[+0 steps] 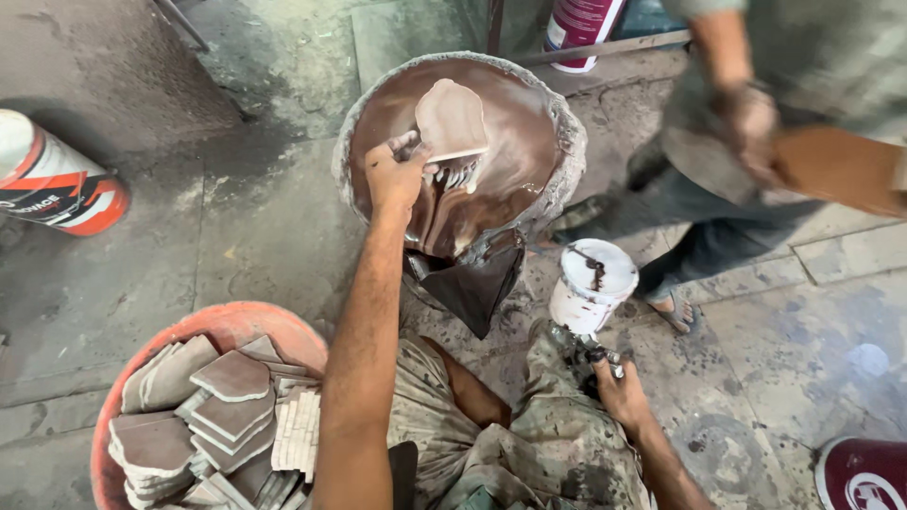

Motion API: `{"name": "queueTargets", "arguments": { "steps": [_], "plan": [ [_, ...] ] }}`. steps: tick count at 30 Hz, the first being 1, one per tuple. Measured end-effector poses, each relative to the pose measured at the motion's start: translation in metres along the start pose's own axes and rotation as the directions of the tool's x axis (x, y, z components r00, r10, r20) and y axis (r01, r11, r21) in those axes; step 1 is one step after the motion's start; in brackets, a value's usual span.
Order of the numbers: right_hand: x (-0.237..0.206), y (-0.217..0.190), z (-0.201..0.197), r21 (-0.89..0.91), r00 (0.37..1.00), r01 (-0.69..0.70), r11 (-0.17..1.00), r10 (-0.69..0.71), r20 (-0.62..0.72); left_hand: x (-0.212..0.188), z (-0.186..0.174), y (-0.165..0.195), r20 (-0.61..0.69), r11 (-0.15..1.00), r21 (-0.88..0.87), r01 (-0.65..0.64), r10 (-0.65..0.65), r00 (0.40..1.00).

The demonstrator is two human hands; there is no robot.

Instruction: The person repeatedly picks small tiles from a red basin, places them on a rotating stand, and sprays them with a paint gun. A coworker assists by flipping the tiles to coat both sides. The person continues this cycle throughout the clip.

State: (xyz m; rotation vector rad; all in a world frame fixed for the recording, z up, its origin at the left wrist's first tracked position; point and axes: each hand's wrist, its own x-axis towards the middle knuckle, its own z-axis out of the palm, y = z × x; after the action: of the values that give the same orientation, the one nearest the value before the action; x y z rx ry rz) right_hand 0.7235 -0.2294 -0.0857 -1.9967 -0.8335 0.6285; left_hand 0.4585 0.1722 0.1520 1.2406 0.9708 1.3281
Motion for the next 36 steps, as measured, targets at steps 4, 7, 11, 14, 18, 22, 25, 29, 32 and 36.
{"name": "queueTargets", "arguments": {
  "steps": [4,7,11,14,18,22,25,29,32,36],
  "plan": [
    [-0.014,-0.01,-0.034,0.146,0.981,-0.187,0.971,0.177,0.08,0.002,-0.025,-0.008,-0.101,0.781,0.585,-0.218,0.337,0.936],
    [-0.028,-0.035,-0.083,0.22,0.996,-0.066,0.973,0.049,0.08,0.012,-0.07,-0.01,-0.003,0.569,0.774,-0.279,0.444,0.896],
    [-0.06,-0.095,-0.141,0.311,0.986,-0.01,0.95,0.061,-0.156,0.006,-0.113,-0.021,0.161,0.339,0.852,-0.398,0.553,0.817],
    [-0.082,-0.138,-0.163,0.349,0.969,0.124,0.929,-0.037,-0.245,-0.008,-0.121,-0.021,0.201,0.392,0.822,-0.412,0.477,0.855],
    [-0.094,-0.161,-0.174,0.211,0.935,0.205,0.956,-0.128,-0.331,-0.037,-0.126,-0.004,0.214,0.401,0.839,-0.369,0.38,0.9],
    [-0.095,-0.151,-0.183,0.171,0.919,0.226,0.959,-0.152,-0.363,-0.083,-0.129,0.009,0.303,0.302,0.841,-0.45,0.426,0.852],
    [-0.091,-0.142,-0.188,0.15,0.907,0.243,0.958,-0.17,-0.384,-0.123,-0.123,0.007,0.353,0.207,0.853,-0.479,0.447,0.822],
    [-0.1,-0.135,-0.194,0.149,0.911,0.229,0.962,-0.157,-0.381,-0.173,-0.1,-0.002,0.318,0.208,0.872,-0.443,0.446,0.836],
    [-0.111,-0.133,-0.201,0.234,0.916,0.255,0.938,-0.157,-0.368,-0.204,-0.076,-0.006,0.326,0.277,0.854,-0.441,0.375,0.868],
    [-0.103,-0.136,-0.201,0.11,0.889,0.212,0.971,-0.145,-0.433,-0.231,-0.049,-0.003,0.461,0.333,0.747,-0.575,0.364,0.81]
  ]
}}
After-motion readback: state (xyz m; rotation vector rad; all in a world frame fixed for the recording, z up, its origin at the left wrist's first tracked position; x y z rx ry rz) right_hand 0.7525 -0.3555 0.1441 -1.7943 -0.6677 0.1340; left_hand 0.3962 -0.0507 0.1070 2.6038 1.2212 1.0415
